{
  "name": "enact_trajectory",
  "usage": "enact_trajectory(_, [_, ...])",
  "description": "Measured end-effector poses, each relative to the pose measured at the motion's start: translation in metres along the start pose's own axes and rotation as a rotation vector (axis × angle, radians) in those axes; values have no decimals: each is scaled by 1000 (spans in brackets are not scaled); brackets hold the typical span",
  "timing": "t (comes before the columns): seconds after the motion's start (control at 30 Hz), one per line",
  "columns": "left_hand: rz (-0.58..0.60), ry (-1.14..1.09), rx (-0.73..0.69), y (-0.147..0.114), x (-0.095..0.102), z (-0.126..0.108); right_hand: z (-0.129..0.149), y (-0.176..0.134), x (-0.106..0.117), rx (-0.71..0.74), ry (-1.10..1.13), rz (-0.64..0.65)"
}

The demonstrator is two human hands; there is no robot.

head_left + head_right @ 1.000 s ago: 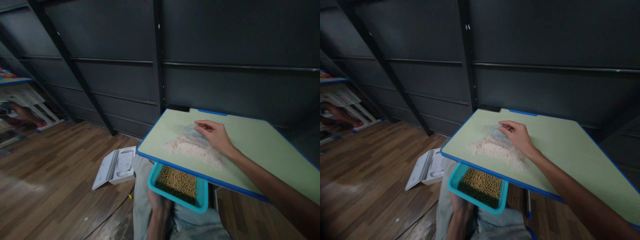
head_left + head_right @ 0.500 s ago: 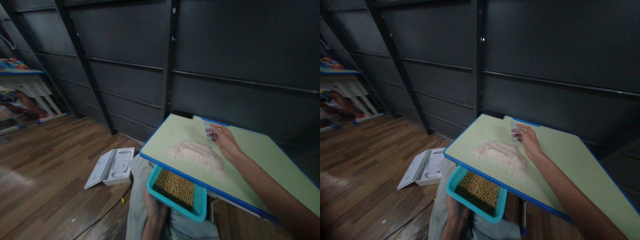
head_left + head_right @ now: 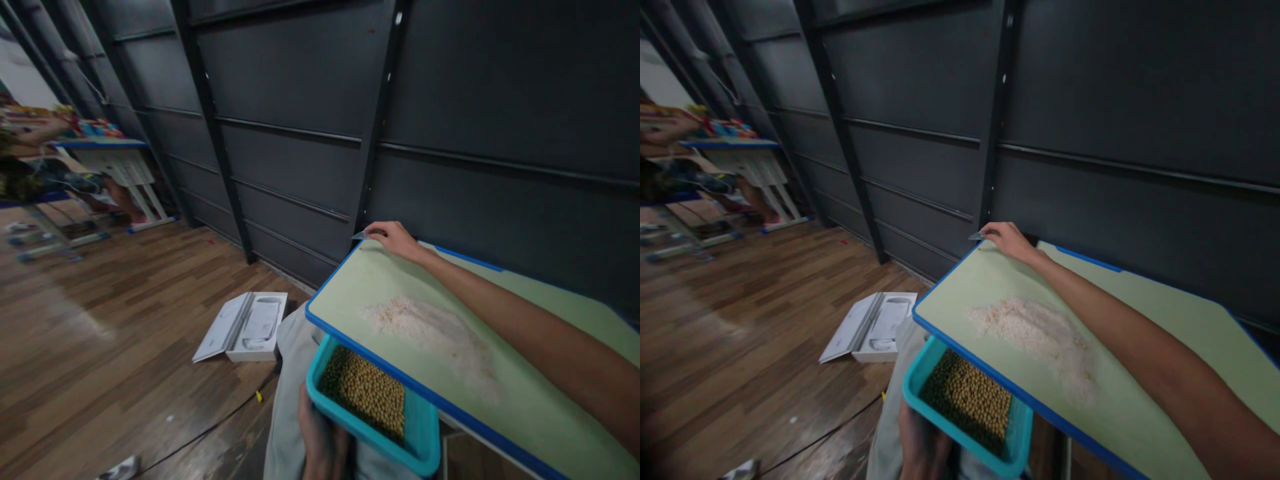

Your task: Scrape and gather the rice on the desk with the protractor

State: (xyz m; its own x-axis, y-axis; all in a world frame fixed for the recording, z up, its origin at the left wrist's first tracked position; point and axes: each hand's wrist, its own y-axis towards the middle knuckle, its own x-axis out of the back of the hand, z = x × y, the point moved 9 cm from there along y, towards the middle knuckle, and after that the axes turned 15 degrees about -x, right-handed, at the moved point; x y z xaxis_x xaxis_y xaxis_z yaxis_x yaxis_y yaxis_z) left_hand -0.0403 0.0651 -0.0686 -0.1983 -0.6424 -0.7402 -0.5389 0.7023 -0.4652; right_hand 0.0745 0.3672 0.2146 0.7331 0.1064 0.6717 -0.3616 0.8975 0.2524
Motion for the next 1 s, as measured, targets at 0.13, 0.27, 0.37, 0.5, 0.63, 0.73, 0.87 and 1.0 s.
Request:
enact_trajectory(0.13, [-5, 5, 41, -2, 0, 5, -1, 16, -26, 54, -87, 124])
enact_trajectory(0.27, [28, -29, 44, -4, -6, 4, -7, 1, -31, 60, -124, 177])
enact_trajectory(0.37, [18, -59, 62, -5, -8, 6, -6, -22, -26, 54, -132, 195])
enact_trajectory(0.5, [46, -80, 92, -7, -13, 11, -1, -51, -12, 30, -102, 218])
enact_trajectory(0.63, [9, -66, 75, -7, -9, 12, -5, -67, 7, -13, -70, 185])
enact_trajectory(0.73, [-12, -50, 53, -5, -7, 11, -10, -81, 14, 20, -140, 182])
enact_trajectory(0.87, [1, -16, 48, -4, -9, 10, -12, -112, 26, 64, -212, 155])
enact_trajectory(1.0, [44, 15, 54, -4, -12, 11, -9, -141, 33, 15, -208, 159])
